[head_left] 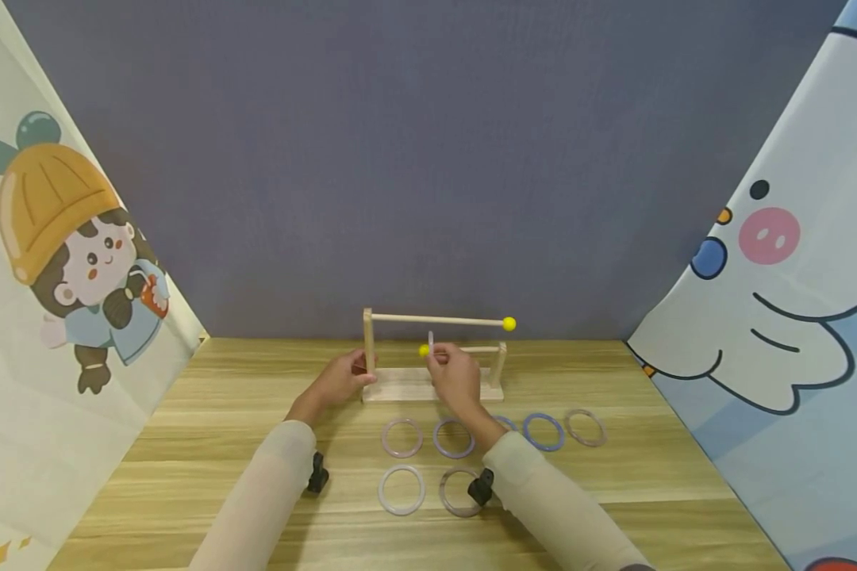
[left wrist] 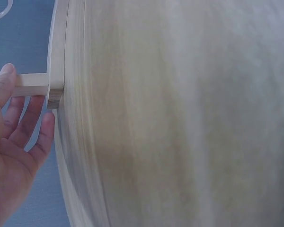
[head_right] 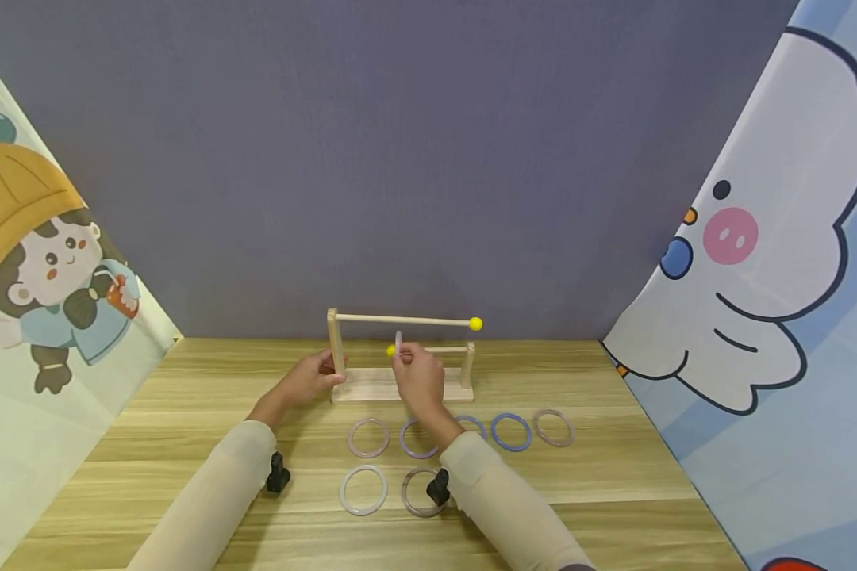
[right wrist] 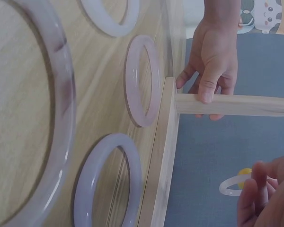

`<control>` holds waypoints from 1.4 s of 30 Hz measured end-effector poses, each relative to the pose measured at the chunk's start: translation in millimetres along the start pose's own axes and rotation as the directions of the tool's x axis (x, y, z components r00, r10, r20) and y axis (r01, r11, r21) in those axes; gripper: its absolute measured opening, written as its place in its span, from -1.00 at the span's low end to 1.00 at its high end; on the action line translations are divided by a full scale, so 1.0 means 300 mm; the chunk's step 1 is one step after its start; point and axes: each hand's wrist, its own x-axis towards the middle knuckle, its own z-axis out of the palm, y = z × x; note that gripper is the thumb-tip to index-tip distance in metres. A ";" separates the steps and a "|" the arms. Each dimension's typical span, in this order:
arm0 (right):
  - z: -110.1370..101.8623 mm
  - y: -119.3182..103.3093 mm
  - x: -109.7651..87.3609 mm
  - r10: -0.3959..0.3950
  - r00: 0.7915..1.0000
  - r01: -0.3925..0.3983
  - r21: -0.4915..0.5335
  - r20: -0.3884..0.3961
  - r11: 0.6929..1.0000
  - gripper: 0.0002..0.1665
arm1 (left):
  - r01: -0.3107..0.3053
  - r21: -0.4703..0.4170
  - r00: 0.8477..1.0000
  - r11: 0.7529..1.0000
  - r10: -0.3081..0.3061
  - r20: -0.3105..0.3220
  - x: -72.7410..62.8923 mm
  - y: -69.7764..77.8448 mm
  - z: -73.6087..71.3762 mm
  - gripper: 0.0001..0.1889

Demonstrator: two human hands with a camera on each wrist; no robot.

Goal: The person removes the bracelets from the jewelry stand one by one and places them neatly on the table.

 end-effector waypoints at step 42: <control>0.005 -0.065 -0.066 -0.104 0.990 0.089 0.154 0.098 0.984 -0.78 | -0.021 0.003 1.000 1.000 0.021 -0.010 0.003 -0.004 0.000 -0.57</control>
